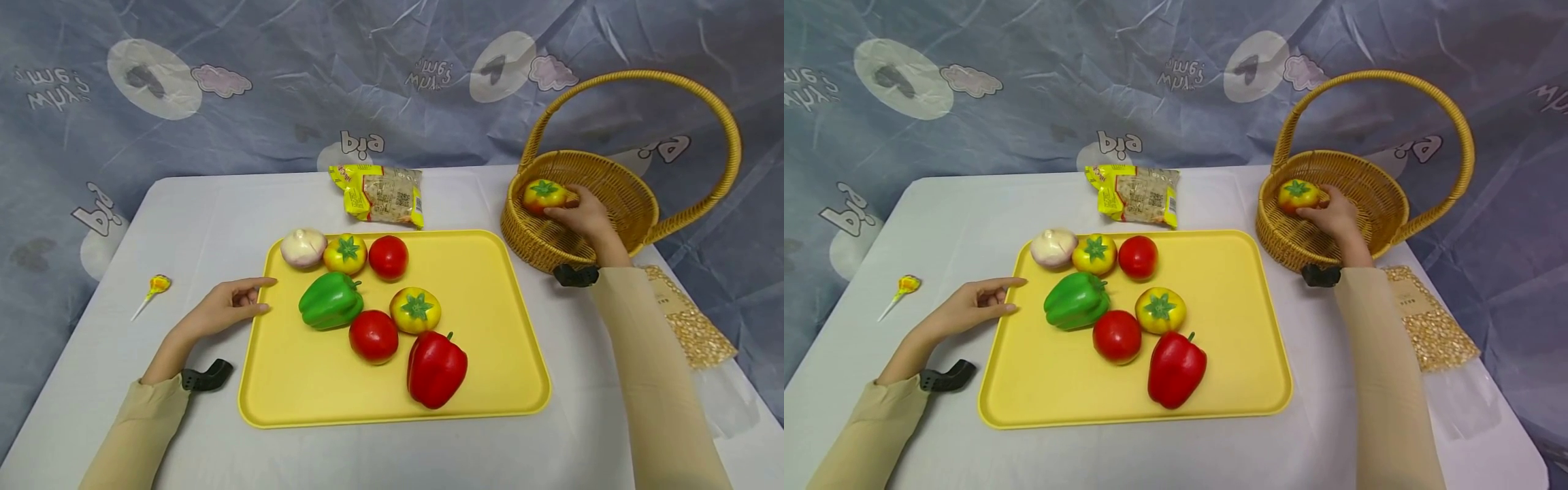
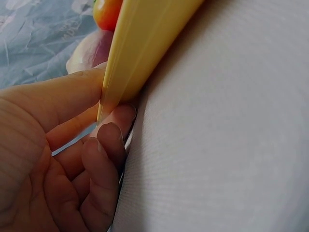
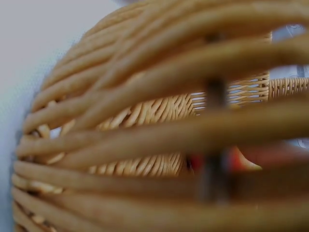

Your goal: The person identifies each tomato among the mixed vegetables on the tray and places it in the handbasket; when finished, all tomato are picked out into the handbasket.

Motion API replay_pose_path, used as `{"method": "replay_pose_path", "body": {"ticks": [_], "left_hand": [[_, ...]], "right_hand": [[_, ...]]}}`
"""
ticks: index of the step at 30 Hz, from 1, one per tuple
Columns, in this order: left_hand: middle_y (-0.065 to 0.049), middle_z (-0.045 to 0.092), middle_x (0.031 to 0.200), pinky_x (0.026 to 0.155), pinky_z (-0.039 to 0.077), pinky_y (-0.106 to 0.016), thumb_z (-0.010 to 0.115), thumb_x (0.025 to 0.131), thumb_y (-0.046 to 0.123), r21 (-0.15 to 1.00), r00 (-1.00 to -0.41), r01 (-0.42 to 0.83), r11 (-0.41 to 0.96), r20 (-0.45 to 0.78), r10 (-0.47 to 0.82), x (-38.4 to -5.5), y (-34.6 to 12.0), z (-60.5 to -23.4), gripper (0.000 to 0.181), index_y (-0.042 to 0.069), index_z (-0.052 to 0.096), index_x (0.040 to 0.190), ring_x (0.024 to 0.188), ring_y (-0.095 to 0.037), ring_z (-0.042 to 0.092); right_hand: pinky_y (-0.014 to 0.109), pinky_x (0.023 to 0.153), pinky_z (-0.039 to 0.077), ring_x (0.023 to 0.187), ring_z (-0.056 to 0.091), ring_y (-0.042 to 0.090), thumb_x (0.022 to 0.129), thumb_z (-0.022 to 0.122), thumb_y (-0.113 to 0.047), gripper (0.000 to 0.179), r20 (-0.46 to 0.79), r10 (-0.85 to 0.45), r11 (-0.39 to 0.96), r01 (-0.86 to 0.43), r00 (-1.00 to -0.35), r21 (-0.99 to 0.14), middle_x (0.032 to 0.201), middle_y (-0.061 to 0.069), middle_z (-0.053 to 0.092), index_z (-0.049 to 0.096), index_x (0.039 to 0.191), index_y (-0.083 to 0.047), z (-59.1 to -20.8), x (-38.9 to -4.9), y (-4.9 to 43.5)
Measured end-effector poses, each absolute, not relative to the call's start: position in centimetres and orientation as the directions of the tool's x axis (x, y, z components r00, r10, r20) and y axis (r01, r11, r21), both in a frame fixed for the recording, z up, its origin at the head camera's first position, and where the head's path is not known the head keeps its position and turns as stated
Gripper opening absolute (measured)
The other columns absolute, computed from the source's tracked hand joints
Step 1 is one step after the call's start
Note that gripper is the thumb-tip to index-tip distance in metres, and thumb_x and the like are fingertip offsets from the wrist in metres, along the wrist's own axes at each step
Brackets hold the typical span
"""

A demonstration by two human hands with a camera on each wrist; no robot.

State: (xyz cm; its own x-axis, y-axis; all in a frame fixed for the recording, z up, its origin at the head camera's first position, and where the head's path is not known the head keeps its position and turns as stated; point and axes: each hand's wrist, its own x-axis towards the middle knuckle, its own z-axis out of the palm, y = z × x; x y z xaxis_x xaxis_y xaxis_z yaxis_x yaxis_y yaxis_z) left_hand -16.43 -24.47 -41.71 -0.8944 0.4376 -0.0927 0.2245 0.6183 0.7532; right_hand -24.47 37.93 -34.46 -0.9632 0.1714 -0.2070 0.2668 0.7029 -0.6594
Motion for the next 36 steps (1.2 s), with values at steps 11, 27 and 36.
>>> {"method": "replay_pose_path", "body": {"ticks": [11, 27, 36], "left_hand": [[-0.004, 0.049, 0.082, 0.056, 0.037, -0.020, 0.066, 0.087, 0.019, 0.765, -0.885, 0.242, 0.597, -0.078, 0.458, -16.8, -24.3, -41.8, 0.044, 0.003, 0.055, 0.127, 0.062, -0.004, 0.041], [-0.003, 0.049, 0.082, 0.056, 0.036, -0.020, 0.067, 0.087, 0.018, 0.756, -0.893, 0.228, 0.614, -0.089, 0.441, -16.6, -24.3, -41.8, 0.044, 0.004, 0.055, 0.127, 0.061, -0.003, 0.041], [-0.001, 0.049, 0.079, 0.054, 0.037, -0.020, 0.067, 0.087, 0.018, 0.762, -0.895, 0.250, 0.597, -0.053, 0.442, -16.2, -24.5, -41.6, 0.043, 0.002, 0.056, 0.126, 0.059, -0.003, 0.042]], "right_hand": [[0.062, 0.105, 0.025, 0.130, 0.024, 0.052, 0.091, 0.055, -0.043, 0.090, -0.231, 0.125, 0.735, 0.246, -0.965, -0.631, 0.147, 0.037, 0.016, -0.001, 0.150, -0.005, -34.4, -23.6, 38.7], [0.064, 0.094, 0.034, 0.123, 0.035, 0.055, 0.092, 0.055, -0.034, 0.079, 0.000, 0.102, 0.815, 0.083, -0.995, -0.573, 0.145, 0.035, 0.021, 0.010, 0.151, -0.006, -31.5, -20.7, 37.9], [0.025, 0.088, 0.047, 0.116, 0.045, 0.042, 0.091, 0.058, -0.026, 0.068, 0.202, 0.130, 0.810, -0.014, -0.971, -0.586, 0.138, 0.026, 0.034, 0.025, 0.149, -0.012, -30.7, -18.5, 35.9]]}}
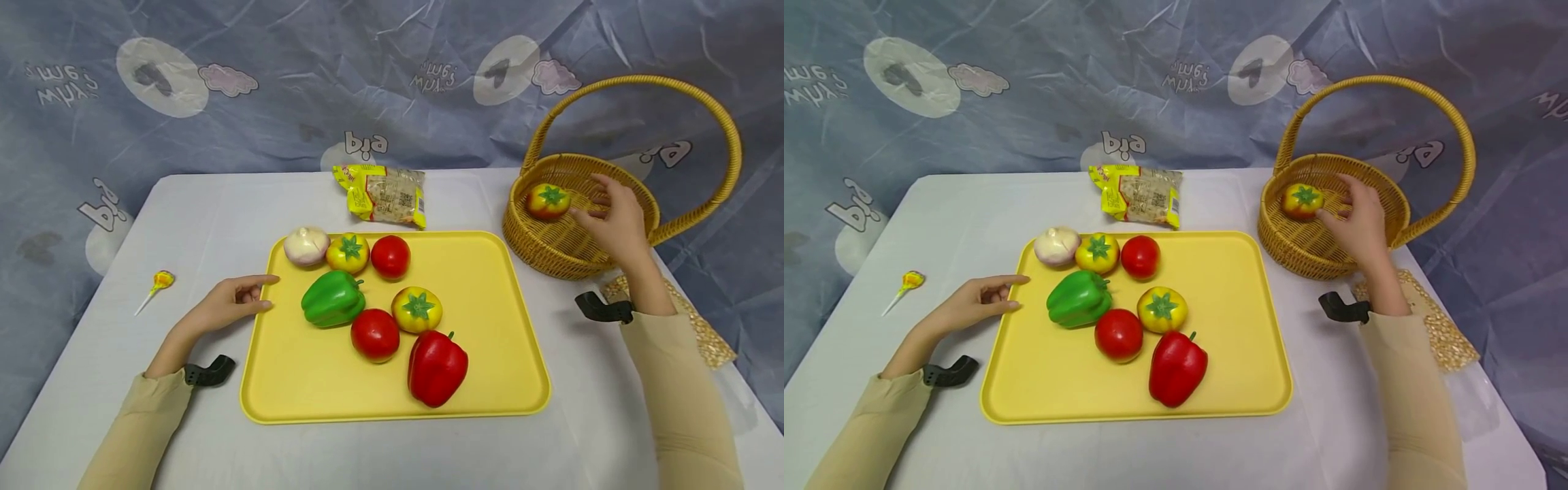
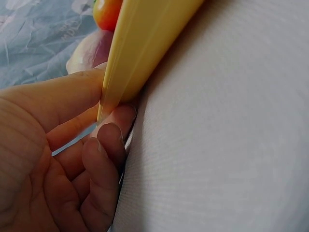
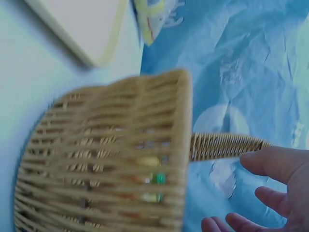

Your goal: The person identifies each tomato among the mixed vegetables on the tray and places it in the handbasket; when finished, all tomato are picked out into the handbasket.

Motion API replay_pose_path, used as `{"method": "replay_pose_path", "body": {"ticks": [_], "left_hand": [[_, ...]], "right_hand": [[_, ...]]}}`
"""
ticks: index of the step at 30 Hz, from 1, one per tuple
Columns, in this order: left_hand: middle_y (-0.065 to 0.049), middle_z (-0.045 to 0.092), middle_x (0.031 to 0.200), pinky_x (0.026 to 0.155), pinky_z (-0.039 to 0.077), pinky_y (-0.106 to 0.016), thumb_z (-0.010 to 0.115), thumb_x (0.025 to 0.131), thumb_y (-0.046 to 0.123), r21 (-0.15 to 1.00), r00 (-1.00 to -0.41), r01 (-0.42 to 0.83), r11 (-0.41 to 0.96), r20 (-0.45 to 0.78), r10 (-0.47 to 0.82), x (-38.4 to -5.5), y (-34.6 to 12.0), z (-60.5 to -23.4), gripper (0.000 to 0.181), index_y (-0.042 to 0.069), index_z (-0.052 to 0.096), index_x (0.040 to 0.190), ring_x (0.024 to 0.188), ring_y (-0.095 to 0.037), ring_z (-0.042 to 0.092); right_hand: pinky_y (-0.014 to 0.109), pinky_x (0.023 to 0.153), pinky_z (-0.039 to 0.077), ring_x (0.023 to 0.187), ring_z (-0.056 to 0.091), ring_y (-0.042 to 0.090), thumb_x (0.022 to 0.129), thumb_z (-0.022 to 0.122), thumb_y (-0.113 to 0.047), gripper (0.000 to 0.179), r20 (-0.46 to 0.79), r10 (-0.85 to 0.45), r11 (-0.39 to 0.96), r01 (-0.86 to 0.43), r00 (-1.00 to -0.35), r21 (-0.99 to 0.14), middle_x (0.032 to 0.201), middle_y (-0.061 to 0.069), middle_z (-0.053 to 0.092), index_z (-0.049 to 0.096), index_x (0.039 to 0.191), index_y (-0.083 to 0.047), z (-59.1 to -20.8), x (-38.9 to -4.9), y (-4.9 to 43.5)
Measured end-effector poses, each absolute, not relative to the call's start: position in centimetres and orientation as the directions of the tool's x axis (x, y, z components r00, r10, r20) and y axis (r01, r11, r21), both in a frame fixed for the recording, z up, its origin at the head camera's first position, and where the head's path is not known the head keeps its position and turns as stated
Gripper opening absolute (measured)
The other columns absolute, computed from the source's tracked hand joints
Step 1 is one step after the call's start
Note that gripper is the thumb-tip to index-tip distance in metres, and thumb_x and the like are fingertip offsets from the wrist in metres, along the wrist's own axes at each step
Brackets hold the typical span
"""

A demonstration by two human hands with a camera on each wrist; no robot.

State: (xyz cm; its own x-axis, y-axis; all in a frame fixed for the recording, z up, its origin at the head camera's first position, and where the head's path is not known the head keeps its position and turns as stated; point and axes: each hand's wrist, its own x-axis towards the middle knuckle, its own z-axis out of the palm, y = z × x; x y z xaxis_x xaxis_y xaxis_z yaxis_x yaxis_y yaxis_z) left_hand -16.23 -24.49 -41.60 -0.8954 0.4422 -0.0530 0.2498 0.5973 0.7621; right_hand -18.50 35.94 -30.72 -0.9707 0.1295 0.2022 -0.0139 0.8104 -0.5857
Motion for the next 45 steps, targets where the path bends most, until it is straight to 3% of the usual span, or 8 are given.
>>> {"method": "replay_pose_path", "body": {"ticks": [3, 10, 13, 16, 24, 27, 34, 45], "left_hand": [[-0.001, 0.049, 0.078, 0.054, 0.036, -0.020, 0.066, 0.087, 0.018, 0.763, -0.893, 0.257, 0.593, -0.047, 0.448, -16.2, -24.5, -41.6, 0.044, 0.001, 0.056, 0.126, 0.059, -0.004, 0.041], [-0.003, 0.049, 0.081, 0.055, 0.036, -0.019, 0.066, 0.087, 0.018, 0.761, -0.894, 0.236, 0.604, -0.074, 0.442, -16.3, -24.5, -41.6, 0.044, 0.003, 0.055, 0.127, 0.060, -0.003, 0.041], [-0.004, 0.049, 0.081, 0.056, 0.036, -0.019, 0.066, 0.087, 0.018, 0.761, -0.895, 0.229, 0.607, -0.081, 0.439, -16.3, -24.5, -41.5, 0.044, 0.003, 0.055, 0.128, 0.061, -0.003, 0.041], [-0.004, 0.049, 0.081, 0.056, 0.036, -0.019, 0.066, 0.087, 0.018, 0.763, -0.893, 0.234, 0.603, -0.076, 0.443, -16.3, -24.4, -41.4, 0.044, 0.003, 0.055, 0.128, 0.061, -0.003, 0.041], [-0.003, 0.049, 0.081, 0.056, 0.036, -0.019, 0.066, 0.087, 0.018, 0.764, -0.894, 0.232, 0.602, -0.076, 0.441, -16.3, -24.5, -41.6, 0.044, 0.003, 0.055, 0.127, 0.061, -0.003, 0.041], [-0.003, 0.049, 0.082, 0.056, 0.037, -0.019, 0.066, 0.087, 0.018, 0.762, -0.894, 0.232, 0.605, -0.078, 0.441, -16.3, -24.5, -41.6, 0.044, 0.003, 0.055, 0.128, 0.061, -0.003, 0.042], [-0.003, 0.050, 0.082, 0.056, 0.037, -0.019, 0.066, 0.087, 0.017, 0.761, -0.895, 0.239, 0.604, -0.069, 0.441, -16.4, -24.6, -41.8, 0.044, 0.003, 0.055, 0.127, 0.061, -0.003, 0.041], [-0.003, 0.048, 0.081, 0.056, 0.036, -0.019, 0.066, 0.087, 0.019, 0.761, -0.897, 0.227, 0.608, -0.080, 0.435, -16.4, -24.6, -41.8, 0.044, 0.003, 0.056, 0.127, 0.062, -0.003, 0.041]], "right_hand": [[0.003, 0.077, 0.037, 0.116, 0.046, 0.035, 0.090, 0.060, -0.023, 0.066, 0.246, 0.125, 0.802, -0.048, -0.961, -0.595, 0.135, 0.023, 0.036, 0.029, 0.147, -0.013, -30.6, -17.9, 35.1], [-0.003, 0.077, 0.034, 0.101, 0.040, -0.009, 0.088, 0.063, -0.017, 0.061, 0.335, 0.068, 0.795, -0.151, -0.940, -0.588, 0.130, 0.017, 0.041, 0.037, 0.144, -0.017, -30.2, -16.8, 33.2], [-0.005, 0.077, 0.033, 0.096, 0.036, -0.019, 0.086, 0.065, -0.011, 0.061, 0.366, 0.034, 0.779, -0.205, -0.930, -0.593, 0.129, 0.018, 0.043, 0.039, 0.142, -0.015, -30.0, -16.4, 32.4], [-0.006, 0.077, 0.033, 0.096, 0.038, -0.020, 0.084, 0.066, -0.004, 0.062, 0.392, -0.002, 0.766, -0.253, -0.920, -0.591, 0.125, 0.016, 0.045, 0.042, 0.140, -0.012, -29.9, -16.0, 31.7], [-0.002, 0.078, 0.039, 0.099, 0.047, -0.018, 0.076, 0.068, 0.011, 0.060, 0.476, -0.185, 0.696, -0.457, -0.860, -0.554, 0.112, -0.028, 0.041, 0.051, 0.132, -0.003, -31.0, -15.5, 30.2], [0.000, 0.079, 0.042, 0.101, 0.048, -0.017, 0.075, 0.069, 0.013, 0.059, 0.490, -0.256, 0.671, -0.518, -0.833, -0.530, 0.116, -0.022, 0.046, 0.053, 0.130, -0.003, -31.4, -15.3, 29.6], [0.002, 0.081, 0.041, 0.100, 0.046, -0.016, 0.077, 0.068, 0.009, 0.056, 0.443, -0.363, 0.660, -0.562, -0.820, -0.499, 0.119, 0.010, 0.056, 0.055, 0.129, -0.008, -32.2, -14.6, 28.0], [0.028, 0.079, 0.054, 0.101, 0.052, -0.008, 0.080, 0.070, -0.001, 0.052, 0.335, -0.520, 0.581, -0.612, -0.786, -0.536, 0.118, 0.005, 0.057, 0.054, 0.129, -0.011, -33.8, -14.5, 25.6]]}}
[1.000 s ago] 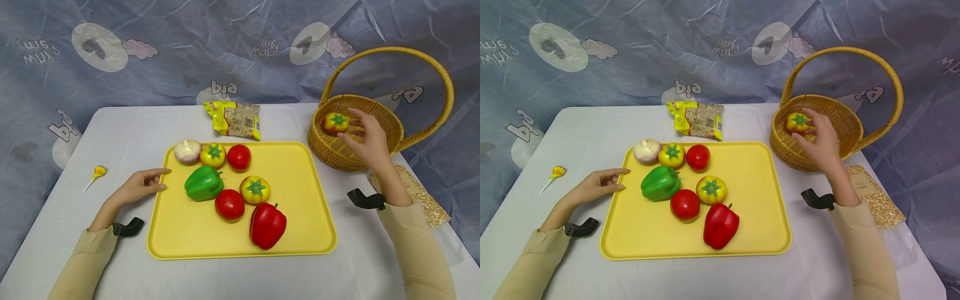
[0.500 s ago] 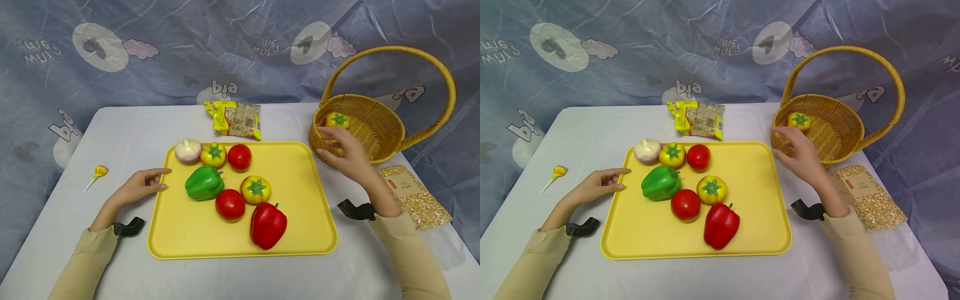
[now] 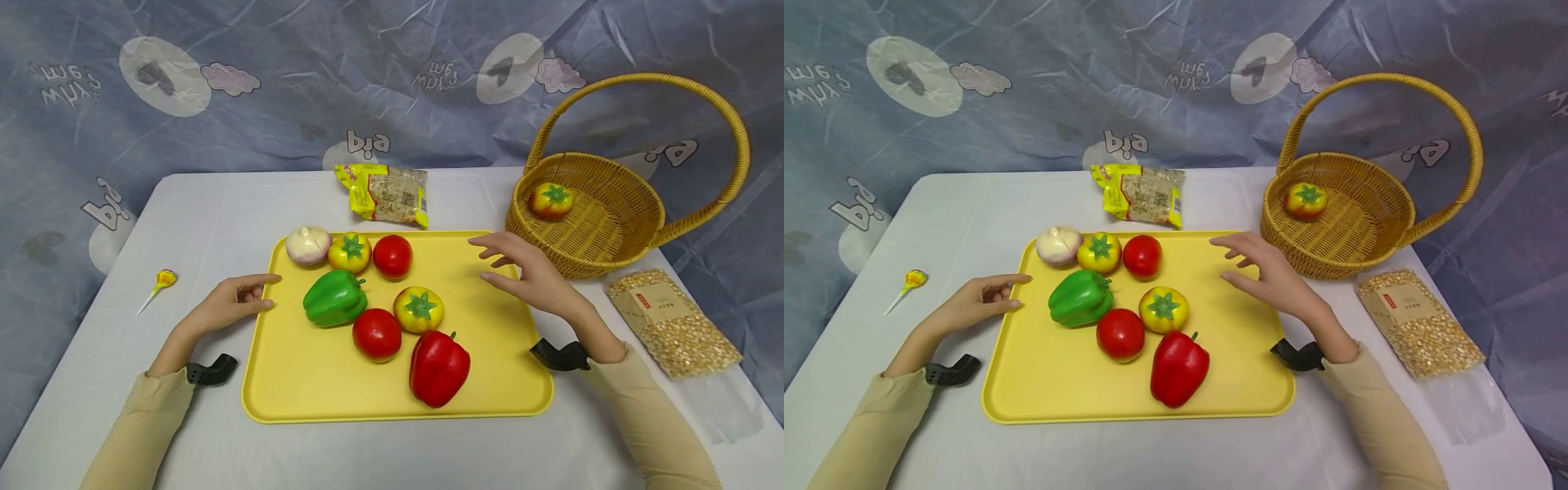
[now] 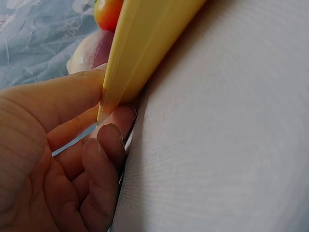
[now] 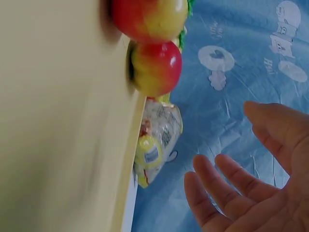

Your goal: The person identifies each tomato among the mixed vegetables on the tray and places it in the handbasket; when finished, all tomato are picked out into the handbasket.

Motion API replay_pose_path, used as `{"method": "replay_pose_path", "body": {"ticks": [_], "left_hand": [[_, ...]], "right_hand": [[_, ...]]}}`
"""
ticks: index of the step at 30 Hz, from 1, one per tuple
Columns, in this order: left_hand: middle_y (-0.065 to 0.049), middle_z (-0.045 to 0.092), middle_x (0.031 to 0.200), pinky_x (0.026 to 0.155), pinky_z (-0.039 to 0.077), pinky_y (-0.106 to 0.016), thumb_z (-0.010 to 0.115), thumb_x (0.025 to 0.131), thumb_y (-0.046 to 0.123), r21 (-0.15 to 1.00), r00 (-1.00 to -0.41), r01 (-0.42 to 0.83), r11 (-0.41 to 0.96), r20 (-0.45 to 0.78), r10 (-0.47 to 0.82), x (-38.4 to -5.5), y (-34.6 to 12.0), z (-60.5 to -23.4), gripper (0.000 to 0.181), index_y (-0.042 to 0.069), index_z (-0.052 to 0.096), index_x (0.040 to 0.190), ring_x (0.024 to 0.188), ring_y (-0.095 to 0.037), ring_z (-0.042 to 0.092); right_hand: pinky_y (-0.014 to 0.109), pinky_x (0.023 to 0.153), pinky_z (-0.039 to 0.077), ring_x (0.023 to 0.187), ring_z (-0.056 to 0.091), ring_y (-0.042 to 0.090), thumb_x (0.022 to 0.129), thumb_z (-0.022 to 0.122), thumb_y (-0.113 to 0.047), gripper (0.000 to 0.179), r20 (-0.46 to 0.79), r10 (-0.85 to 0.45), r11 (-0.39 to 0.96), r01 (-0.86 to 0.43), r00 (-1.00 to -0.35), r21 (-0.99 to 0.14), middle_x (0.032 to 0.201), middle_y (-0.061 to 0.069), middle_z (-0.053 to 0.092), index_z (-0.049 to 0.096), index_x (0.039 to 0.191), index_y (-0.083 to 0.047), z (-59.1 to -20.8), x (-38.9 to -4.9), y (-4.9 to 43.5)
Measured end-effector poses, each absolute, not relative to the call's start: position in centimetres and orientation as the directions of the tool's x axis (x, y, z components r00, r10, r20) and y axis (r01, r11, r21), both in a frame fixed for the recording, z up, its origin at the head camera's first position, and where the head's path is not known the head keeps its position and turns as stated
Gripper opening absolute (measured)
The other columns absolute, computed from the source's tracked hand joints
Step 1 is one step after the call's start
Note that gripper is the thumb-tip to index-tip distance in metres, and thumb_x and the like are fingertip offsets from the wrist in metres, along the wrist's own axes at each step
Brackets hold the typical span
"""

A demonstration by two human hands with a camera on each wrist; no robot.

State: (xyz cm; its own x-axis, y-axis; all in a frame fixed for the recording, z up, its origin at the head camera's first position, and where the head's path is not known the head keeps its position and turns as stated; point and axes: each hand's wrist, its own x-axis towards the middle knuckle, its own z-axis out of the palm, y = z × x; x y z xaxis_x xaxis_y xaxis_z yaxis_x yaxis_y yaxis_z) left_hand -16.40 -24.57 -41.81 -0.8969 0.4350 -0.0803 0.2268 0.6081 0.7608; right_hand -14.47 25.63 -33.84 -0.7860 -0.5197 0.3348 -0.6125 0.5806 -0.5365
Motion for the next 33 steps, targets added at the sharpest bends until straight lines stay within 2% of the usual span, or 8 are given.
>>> {"method": "replay_pose_path", "body": {"ticks": [6, 10, 17, 25, 30, 33], "left_hand": [[-0.003, 0.048, 0.080, 0.057, 0.035, -0.019, 0.066, 0.087, 0.019, 0.750, -0.899, 0.239, 0.617, -0.070, 0.433, -16.4, -24.5, -41.7, 0.043, 0.003, 0.056, 0.126, 0.063, -0.003, 0.041], [-0.003, 0.047, 0.079, 0.056, 0.035, -0.020, 0.066, 0.088, 0.019, 0.745, -0.899, 0.248, 0.620, -0.062, 0.434, -16.4, -24.4, -41.7, 0.043, 0.001, 0.056, 0.125, 0.063, -0.003, 0.041], [-0.002, 0.048, 0.080, 0.057, 0.036, -0.019, 0.067, 0.087, 0.018, 0.747, -0.902, 0.229, 0.625, -0.078, 0.424, -16.4, -24.4, -41.7, 0.043, 0.003, 0.057, 0.125, 0.063, -0.003, 0.041], [-0.001, 0.048, 0.078, 0.056, 0.036, -0.019, 0.067, 0.087, 0.017, 0.739, -0.899, 0.253, 0.625, -0.059, 0.433, -16.5, -24.5, -41.8, 0.042, 0.002, 0.057, 0.124, 0.062, -0.002, 0.042], [-0.002, 0.048, 0.080, 0.056, 0.036, -0.019, 0.067, 0.086, 0.017, 0.744, -0.899, 0.237, 0.625, -0.076, 0.431, -16.5, -24.5, -41.7, 0.042, 0.003, 0.057, 0.125, 0.062, -0.002, 0.041], [-0.002, 0.049, 0.080, 0.056, 0.036, -0.019, 0.067, 0.086, 0.017, 0.746, -0.899, 0.241, 0.620, -0.070, 0.433, -16.5, -24.5, -41.8, 0.043, 0.003, 0.057, 0.125, 0.062, -0.003, 0.041]], "right_hand": [[0.036, 0.083, 0.053, 0.103, 0.059, 0.016, 0.086, 0.067, -0.013, 0.052, 0.184, -0.576, 0.552, -0.545, -0.796, -0.631, 0.126, 0.005, 0.054, 0.049, 0.135, -0.018, -34.4, -14.4, 24.3], [0.036, 0.085, 0.053, 0.107, 0.059, 0.027, 0.088, 0.066, -0.018, 0.053, 0.062, -0.629, 0.517, -0.477, -0.775, -0.711, 0.131, 0.010, 0.051, 0.046, 0.137, -0.020, -34.9, -14.5, 23.3], [0.031, 0.084, 0.053, 0.109, 0.058, 0.024, 0.088, 0.066, -0.020, 0.053, -0.020, -0.681, 0.491, -0.436, -0.732, -0.754, 0.132, 0.011, 0.052, 0.046, 0.137, -0.011, -36.0, -14.5, 21.9], [0.034, 0.088, 0.051, 0.111, 0.056, 0.023, 0.089, 0.064, -0.023, 0.055, -0.087, -0.703, 0.482, -0.383, -0.706, -0.788, 0.132, 0.003, 0.052, 0.044, 0.139, -0.013, -36.5, -14.8, 21.0], [0.032, 0.088, 0.051, 0.114, 0.055, 0.023, 0.088, 0.065, -0.024, 0.055, -0.107, -0.718, 0.479, -0.377, -0.688, -0.793, 0.133, 0.001, 0.051, 0.044, 0.139, -0.014, -36.8, -15.2, 20.6], [0.030, 0.088, 0.051, 0.115, 0.053, 0.018, 0.088, 0.066, -0.024, 0.057, -0.115, -0.735, 0.468, -0.377, -0.669, -0.799, 0.134, -0.001, 0.050, 0.044, 0.139, -0.015, -37.0, -15.4, 20.3]]}}
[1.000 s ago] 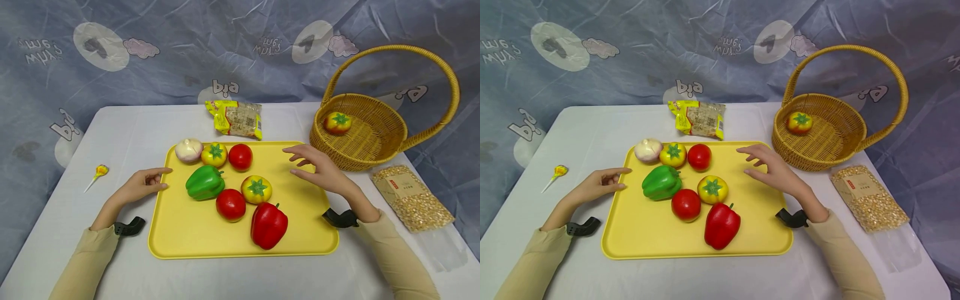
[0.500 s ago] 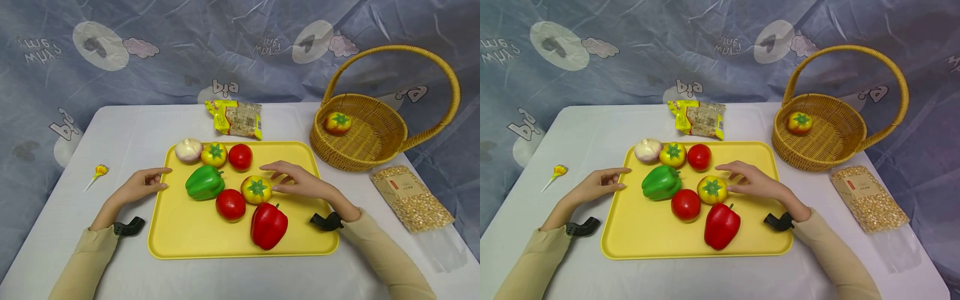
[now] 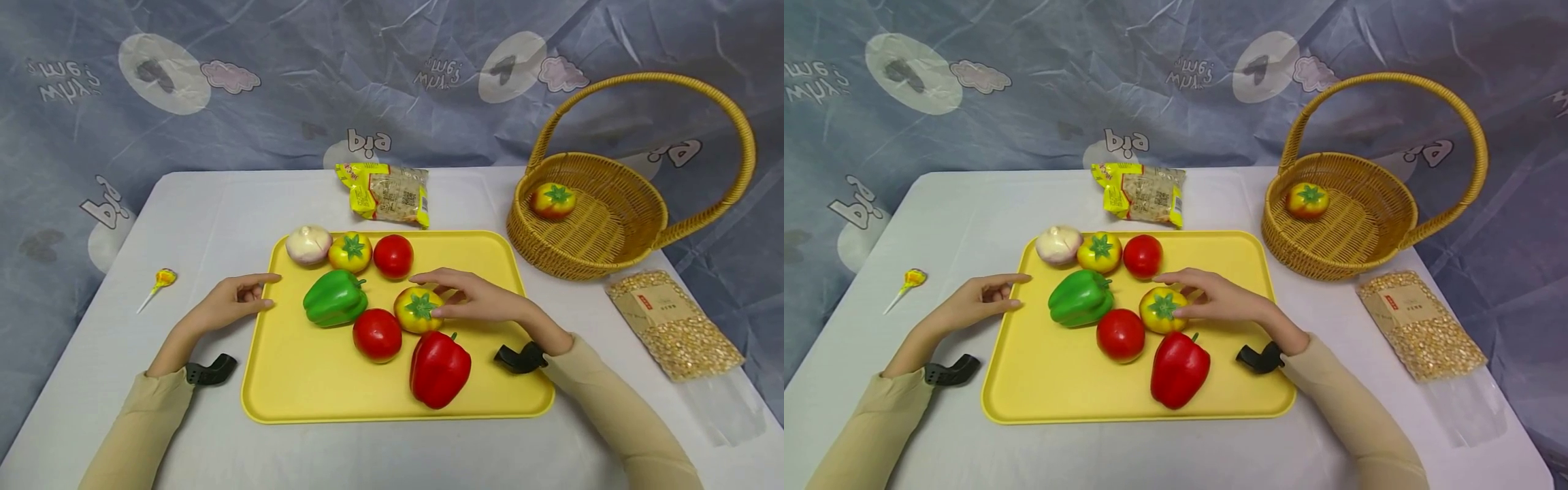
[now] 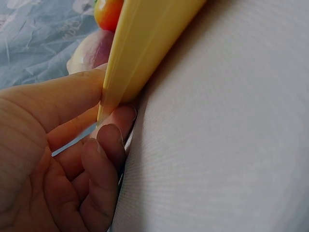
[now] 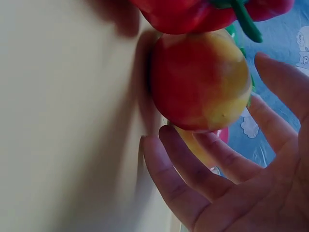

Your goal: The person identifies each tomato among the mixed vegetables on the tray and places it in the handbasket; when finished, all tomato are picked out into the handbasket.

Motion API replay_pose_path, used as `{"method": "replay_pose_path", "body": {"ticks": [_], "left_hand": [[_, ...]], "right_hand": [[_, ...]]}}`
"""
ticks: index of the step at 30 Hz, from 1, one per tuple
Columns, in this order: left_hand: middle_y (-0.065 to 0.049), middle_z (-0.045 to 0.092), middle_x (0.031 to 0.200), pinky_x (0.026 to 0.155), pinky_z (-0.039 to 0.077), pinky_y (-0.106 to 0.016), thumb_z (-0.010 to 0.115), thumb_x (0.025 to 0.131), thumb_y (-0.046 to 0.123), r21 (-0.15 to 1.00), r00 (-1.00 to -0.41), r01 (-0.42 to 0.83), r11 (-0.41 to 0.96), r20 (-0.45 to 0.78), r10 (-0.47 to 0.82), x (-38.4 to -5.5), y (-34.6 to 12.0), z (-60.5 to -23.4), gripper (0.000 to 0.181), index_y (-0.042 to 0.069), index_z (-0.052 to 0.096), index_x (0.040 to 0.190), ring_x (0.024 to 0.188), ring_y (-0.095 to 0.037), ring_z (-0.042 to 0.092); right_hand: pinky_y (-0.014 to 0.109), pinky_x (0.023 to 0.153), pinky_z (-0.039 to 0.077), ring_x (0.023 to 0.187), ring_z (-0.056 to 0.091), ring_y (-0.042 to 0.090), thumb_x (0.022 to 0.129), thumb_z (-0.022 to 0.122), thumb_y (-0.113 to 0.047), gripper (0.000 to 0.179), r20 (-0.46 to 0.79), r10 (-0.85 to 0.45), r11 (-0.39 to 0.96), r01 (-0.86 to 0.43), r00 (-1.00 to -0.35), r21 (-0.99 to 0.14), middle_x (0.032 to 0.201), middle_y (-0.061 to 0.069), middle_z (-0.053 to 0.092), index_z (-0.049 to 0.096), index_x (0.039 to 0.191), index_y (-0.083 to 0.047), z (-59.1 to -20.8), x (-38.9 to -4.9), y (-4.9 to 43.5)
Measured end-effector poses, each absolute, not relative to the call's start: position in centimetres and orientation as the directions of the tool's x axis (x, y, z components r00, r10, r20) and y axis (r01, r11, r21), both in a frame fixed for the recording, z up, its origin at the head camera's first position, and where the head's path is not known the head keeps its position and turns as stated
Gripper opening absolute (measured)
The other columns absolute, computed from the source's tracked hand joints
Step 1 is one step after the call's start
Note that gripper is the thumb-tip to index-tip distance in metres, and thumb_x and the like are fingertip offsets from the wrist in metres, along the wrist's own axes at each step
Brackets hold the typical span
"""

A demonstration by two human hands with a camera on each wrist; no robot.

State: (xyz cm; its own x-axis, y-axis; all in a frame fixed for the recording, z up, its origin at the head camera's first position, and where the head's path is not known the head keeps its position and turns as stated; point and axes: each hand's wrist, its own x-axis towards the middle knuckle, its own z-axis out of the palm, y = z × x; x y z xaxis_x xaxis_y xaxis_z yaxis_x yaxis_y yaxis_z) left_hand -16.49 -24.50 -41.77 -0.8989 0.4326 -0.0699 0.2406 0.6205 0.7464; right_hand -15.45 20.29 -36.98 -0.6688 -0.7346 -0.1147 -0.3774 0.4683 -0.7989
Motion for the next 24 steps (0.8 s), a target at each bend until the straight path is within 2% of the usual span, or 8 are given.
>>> {"method": "replay_pose_path", "body": {"ticks": [7, 15, 20, 24], "left_hand": [[0.000, 0.049, 0.076, 0.054, 0.035, -0.020, 0.068, 0.085, 0.017, 0.751, -0.900, 0.282, 0.597, -0.009, 0.436, -16.4, -24.4, -41.9, 0.040, 0.002, 0.059, 0.122, 0.060, -0.002, 0.041], [-0.002, 0.049, 0.079, 0.057, 0.036, -0.019, 0.066, 0.087, 0.018, 0.739, -0.897, 0.257, 0.623, -0.057, 0.438, -16.6, -24.6, -41.8, 0.041, 0.002, 0.057, 0.125, 0.063, -0.002, 0.042], [-0.001, 0.049, 0.079, 0.057, 0.037, -0.019, 0.067, 0.087, 0.018, 0.740, -0.900, 0.243, 0.627, -0.068, 0.430, -16.5, -24.5, -41.8, 0.042, 0.003, 0.057, 0.125, 0.063, -0.002, 0.042], [-0.002, 0.049, 0.080, 0.057, 0.036, -0.019, 0.067, 0.086, 0.019, 0.740, -0.903, 0.230, 0.632, -0.080, 0.422, -16.5, -24.5, -41.8, 0.043, 0.003, 0.057, 0.125, 0.064, -0.003, 0.042]], "right_hand": [[0.029, 0.086, 0.049, 0.111, 0.049, 0.012, 0.087, 0.067, -0.026, 0.058, -0.124, -0.763, 0.460, -0.399, -0.634, -0.793, 0.137, -0.003, 0.049, 0.044, 0.140, -0.017, -37.0, -15.8, 19.4], [0.030, 0.092, 0.045, 0.116, 0.047, 0.012, 0.088, 0.065, -0.029, 0.056, -0.178, -0.783, 0.478, -0.392, -0.597, -0.786, 0.137, -0.006, 0.049, 0.044, 0.140, -0.024, -37.0, -16.3, 18.9], [0.027, 0.092, 0.045, 0.114, 0.048, 0.012, 0.088, 0.065, -0.027, 0.050, -0.176, -0.787, 0.465, -0.381, -0.592, -0.799, 0.135, -0.006, 0.051, 0.049, 0.135, -0.028, -37.2, -16.4, 18.8], [0.027, 0.092, 0.046, 0.112, 0.049, 0.013, 0.087, 0.066, -0.025, 0.049, -0.157, -0.792, 0.444, -0.380, -0.590, -0.812, 0.132, -0.005, 0.053, 0.050, 0.134, -0.026, -37.2, -16.4, 18.7]]}}
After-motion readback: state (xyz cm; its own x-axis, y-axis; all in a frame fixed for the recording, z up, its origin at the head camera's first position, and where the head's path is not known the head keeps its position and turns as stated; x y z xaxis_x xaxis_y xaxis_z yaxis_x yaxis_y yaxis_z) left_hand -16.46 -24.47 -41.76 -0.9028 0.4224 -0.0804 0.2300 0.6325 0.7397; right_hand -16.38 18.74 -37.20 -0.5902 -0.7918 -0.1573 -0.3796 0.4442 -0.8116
